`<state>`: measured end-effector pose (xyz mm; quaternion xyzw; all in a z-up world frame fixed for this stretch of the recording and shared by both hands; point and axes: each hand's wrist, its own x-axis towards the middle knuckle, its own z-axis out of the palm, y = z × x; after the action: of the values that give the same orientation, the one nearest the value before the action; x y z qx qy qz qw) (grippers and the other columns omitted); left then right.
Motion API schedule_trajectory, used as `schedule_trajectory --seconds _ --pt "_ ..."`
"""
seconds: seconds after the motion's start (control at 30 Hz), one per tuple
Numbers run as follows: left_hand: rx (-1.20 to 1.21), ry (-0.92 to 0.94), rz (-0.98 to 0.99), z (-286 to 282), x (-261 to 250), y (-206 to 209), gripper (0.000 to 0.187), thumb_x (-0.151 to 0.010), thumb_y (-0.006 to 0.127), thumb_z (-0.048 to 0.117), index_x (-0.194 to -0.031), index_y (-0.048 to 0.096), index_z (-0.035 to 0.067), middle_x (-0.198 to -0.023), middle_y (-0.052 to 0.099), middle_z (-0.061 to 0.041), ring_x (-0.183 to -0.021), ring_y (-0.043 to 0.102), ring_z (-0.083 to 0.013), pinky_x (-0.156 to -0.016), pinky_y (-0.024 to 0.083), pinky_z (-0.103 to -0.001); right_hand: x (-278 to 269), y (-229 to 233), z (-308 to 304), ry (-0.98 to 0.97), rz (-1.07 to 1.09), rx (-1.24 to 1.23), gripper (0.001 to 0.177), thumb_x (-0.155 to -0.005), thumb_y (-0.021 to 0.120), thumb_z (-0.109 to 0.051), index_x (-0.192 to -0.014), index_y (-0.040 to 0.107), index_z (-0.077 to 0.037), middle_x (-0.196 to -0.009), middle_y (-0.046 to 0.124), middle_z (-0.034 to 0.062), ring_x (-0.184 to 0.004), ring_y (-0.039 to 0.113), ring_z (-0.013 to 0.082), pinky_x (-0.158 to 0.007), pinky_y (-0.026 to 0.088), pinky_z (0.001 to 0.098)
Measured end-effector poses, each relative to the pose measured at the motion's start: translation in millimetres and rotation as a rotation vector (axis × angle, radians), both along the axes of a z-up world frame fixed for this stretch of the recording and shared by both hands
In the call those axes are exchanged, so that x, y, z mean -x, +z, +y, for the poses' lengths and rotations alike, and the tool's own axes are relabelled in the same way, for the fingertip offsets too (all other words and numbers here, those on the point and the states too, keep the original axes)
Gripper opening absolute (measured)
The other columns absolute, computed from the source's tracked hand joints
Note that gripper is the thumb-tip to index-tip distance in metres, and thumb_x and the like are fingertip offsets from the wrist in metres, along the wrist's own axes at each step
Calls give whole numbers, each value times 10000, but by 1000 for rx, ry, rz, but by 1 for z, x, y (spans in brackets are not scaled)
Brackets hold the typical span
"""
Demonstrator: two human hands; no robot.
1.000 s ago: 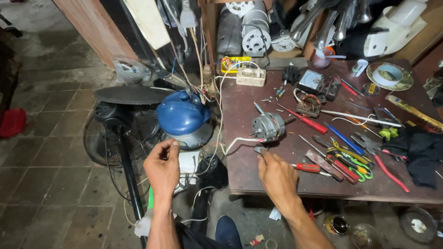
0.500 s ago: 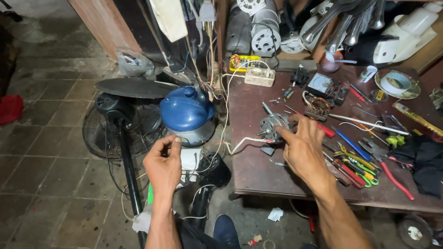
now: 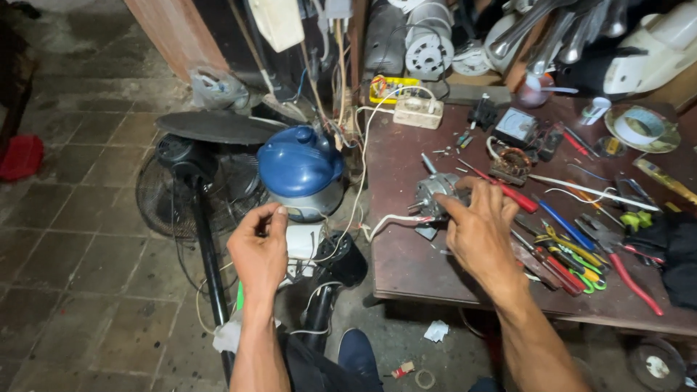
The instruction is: Preparing and connecting electrical wires to a fan motor on a repair bench.
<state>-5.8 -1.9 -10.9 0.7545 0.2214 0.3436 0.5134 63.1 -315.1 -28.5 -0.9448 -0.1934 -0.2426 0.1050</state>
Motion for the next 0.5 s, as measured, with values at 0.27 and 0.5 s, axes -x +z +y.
schedule_trajectory --seconds 0.27,0.5 --pt "60 18 -38 2 -2 -4 87 -840 754 99 -917 793 102 -711 708 -64 -626 550 -82 -632 513 -279 -6 -5 -5 36 -34 -14 398 -700 694 -83 -1057 734 -255 -1235 513 49 -1104 491 316 -861 394 488" --pt "24 -50 9 1 5 7 94 -882 698 170 -904 770 113 -793 709 56 -701 537 -63 -705 462 -233 -3 1 -5 78 -27 -54 486 -762 617 10 -1173 734 -221 -1245 541 123 -1087 457 334 -849 334 495"
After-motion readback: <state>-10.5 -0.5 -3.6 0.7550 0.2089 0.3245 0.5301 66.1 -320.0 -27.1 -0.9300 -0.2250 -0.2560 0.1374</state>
